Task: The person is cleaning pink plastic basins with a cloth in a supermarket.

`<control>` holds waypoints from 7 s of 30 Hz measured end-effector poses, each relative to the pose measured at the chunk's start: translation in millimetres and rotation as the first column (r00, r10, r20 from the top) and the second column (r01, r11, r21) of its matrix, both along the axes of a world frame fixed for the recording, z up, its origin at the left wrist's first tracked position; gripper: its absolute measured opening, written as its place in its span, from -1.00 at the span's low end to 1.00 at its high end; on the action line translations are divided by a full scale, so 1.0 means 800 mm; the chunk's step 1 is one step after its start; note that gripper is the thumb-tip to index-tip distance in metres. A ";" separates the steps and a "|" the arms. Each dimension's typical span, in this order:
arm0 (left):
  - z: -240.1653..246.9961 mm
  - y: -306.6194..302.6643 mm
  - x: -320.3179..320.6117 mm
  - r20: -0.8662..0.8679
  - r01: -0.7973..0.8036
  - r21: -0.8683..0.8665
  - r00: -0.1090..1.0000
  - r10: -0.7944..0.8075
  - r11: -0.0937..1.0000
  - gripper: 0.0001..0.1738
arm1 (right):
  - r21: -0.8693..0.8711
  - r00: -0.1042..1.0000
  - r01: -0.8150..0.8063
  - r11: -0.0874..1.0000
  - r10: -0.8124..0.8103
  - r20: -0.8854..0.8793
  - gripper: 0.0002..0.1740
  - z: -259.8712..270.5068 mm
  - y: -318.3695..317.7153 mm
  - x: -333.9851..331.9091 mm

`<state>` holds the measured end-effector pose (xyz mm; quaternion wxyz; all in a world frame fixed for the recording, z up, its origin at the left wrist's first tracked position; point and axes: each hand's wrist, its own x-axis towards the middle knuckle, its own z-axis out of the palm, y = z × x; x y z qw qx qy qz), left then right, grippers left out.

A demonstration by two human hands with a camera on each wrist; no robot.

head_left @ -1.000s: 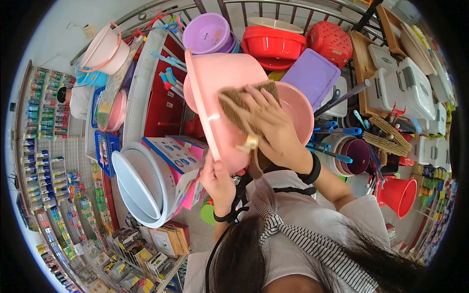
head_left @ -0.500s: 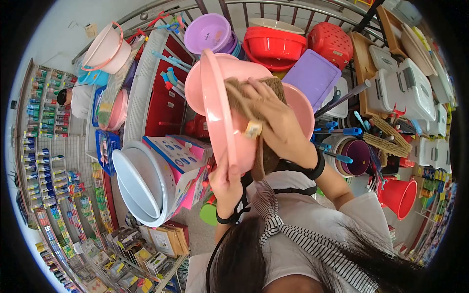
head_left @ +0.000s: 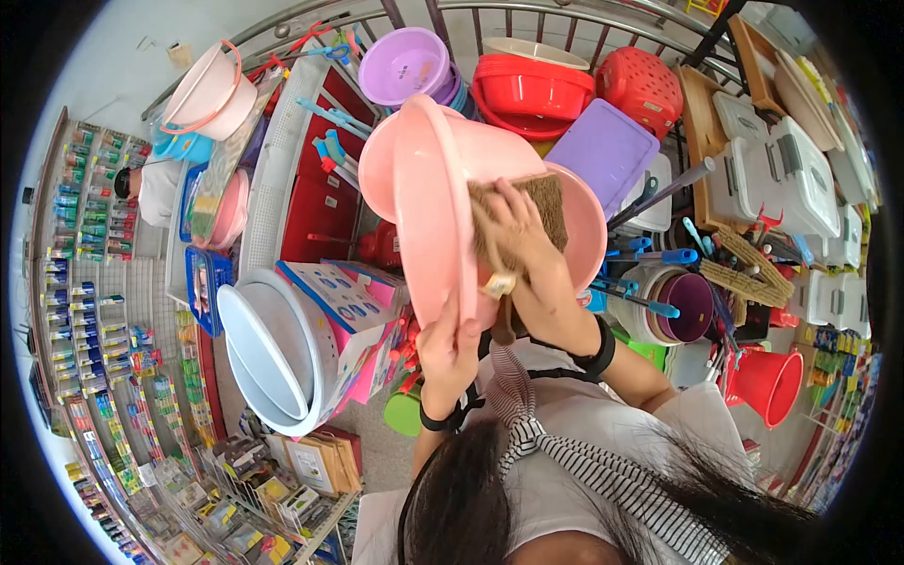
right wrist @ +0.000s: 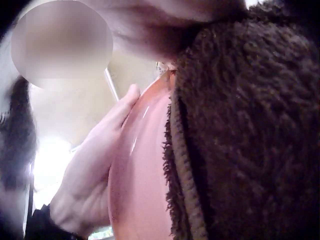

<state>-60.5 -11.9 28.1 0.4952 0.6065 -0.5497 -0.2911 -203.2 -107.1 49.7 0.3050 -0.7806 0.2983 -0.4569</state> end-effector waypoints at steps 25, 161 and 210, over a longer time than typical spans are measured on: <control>-0.025 0.022 0.011 -0.043 0.140 -0.107 0.988 -0.145 0.984 -0.28 | 0.259 0.977 0.123 0.958 -0.163 0.139 -0.53 -0.004 0.059 0.035; -0.028 0.041 -0.001 -0.209 0.070 0.014 0.976 -0.065 0.997 -0.58 | -0.109 0.952 -0.268 0.957 0.246 -0.182 -0.51 -0.013 0.052 -0.035; -0.023 0.029 -0.003 0.145 0.252 0.210 0.947 -0.285 0.945 -0.47 | 0.504 0.982 0.066 0.861 -0.147 0.122 -0.44 -0.012 0.033 -0.026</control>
